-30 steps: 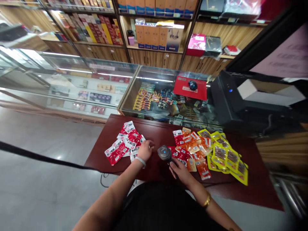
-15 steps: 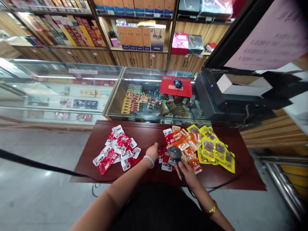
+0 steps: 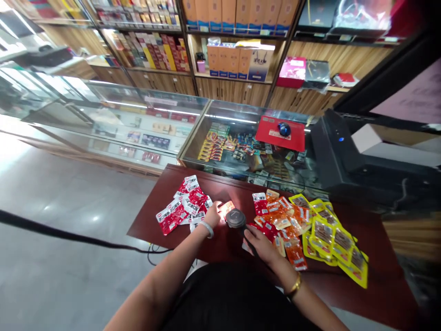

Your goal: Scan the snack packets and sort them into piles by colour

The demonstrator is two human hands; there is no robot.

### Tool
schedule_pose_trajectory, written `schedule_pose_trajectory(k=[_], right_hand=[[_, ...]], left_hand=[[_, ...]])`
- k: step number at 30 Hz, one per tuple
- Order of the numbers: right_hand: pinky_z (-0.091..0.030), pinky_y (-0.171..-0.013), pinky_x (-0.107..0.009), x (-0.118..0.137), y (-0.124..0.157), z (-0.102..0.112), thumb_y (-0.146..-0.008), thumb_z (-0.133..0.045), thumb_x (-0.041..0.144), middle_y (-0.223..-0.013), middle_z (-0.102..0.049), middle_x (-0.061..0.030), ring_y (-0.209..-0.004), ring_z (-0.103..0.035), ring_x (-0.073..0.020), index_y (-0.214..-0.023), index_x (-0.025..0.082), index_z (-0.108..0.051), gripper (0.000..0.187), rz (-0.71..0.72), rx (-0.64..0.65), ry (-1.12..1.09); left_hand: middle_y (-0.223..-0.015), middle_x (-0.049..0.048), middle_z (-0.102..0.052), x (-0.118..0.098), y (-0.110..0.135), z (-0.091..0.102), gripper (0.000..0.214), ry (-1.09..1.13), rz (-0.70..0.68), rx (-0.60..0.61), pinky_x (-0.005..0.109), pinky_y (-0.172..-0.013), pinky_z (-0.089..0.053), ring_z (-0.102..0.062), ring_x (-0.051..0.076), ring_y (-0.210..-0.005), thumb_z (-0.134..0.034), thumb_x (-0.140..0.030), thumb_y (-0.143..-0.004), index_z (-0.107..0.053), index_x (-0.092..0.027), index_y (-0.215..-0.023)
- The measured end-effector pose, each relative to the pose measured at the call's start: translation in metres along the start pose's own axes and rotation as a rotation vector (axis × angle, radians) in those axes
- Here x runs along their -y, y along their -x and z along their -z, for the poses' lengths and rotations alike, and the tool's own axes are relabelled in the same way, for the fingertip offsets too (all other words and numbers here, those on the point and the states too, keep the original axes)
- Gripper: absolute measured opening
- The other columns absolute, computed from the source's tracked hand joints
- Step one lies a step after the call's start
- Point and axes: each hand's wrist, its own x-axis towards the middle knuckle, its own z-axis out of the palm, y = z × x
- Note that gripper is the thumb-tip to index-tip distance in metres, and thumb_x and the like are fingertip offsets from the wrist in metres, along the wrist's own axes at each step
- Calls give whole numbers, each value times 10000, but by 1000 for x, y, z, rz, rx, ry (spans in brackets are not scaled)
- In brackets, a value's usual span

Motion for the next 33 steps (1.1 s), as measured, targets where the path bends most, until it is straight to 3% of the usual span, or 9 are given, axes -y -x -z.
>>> schedule_pose_trajectory(k=[3,6,12,16,21,24,29,31,33], right_hand=[[-275,-409,-216,1,-8,-7,-840,-587,634,-542,-454,85,-406,-367,-82,-1175,185,-564,560,-15,47,21],[-297,-423,-218,1,-12,-13,-829,-612,621,-573,-494,72,-429,-399,-84,-1181,184,-560,563,-22,27,57],[-279,-410,-224,1,-13,-21,-777,-613,689,-527,-479,79,-403,-379,-90,-1206,178,-548,670,-27,5,91],[-268,-402,-222,0,-9,-21,-773,-599,706,-526,-464,85,-398,-366,-90,-1173,180,-547,663,-19,-22,85],[-283,-412,-227,-4,-3,-15,-794,-586,687,-548,-469,80,-408,-378,-93,-1159,194,-551,614,-25,-76,66],[-299,-421,-238,-4,0,-12,-811,-584,666,-547,-475,70,-413,-386,-98,-1116,206,-578,552,-18,-108,56],[-304,-411,-244,3,7,-10,-824,-598,629,-545,-491,57,-403,-386,-100,-1057,227,-618,465,31,-134,31],[-302,-399,-240,4,9,-8,-807,-607,641,-534,-480,63,-393,-375,-97,-1050,228,-621,479,38,-150,4],[-302,-391,-234,5,12,-4,-789,-614,655,-528,-472,69,-386,-369,-92,-1032,222,-620,496,42,-168,-19]], left_hand=[[-773,24,-652,10,3,16,362,108,75,-1,277,-662,-517,-647,155,-685,-644,-140,-770,-558,-173,-1121],[-583,-73,-523,20,3,37,374,256,131,-6,218,-499,-439,-541,104,-467,-647,-237,-794,-531,-191,-1147],[-512,-72,-515,30,-21,101,390,236,265,-266,196,-458,-396,-509,100,-427,-659,-273,-798,-542,-157,-1152],[-512,-51,-559,30,-52,126,382,128,414,-326,213,-477,-438,-562,126,-445,-688,-274,-778,-567,-159,-1122],[-617,7,-658,25,-84,121,407,84,461,-269,243,-570,-511,-656,155,-543,-598,-224,-846,-484,-143,-1228],[-716,45,-693,17,-92,116,377,-3,428,-232,285,-694,-529,-700,196,-714,-632,-199,-808,-533,-171,-1171],[-1107,158,-653,0,-97,114,373,-520,181,-243,387,-904,-474,-625,301,-1070,-639,-237,-782,-574,-170,-1143],[-1222,185,-584,-9,-98,103,433,-668,58,-293,401,-955,-447,-575,313,-1145,-608,-242,-799,-536,-154,-1217],[-1253,175,-555,-20,-97,80,441,-719,-80,-285,390,-1006,-416,-533,299,-1196,-577,-248,-823,-519,-157,-1251]])
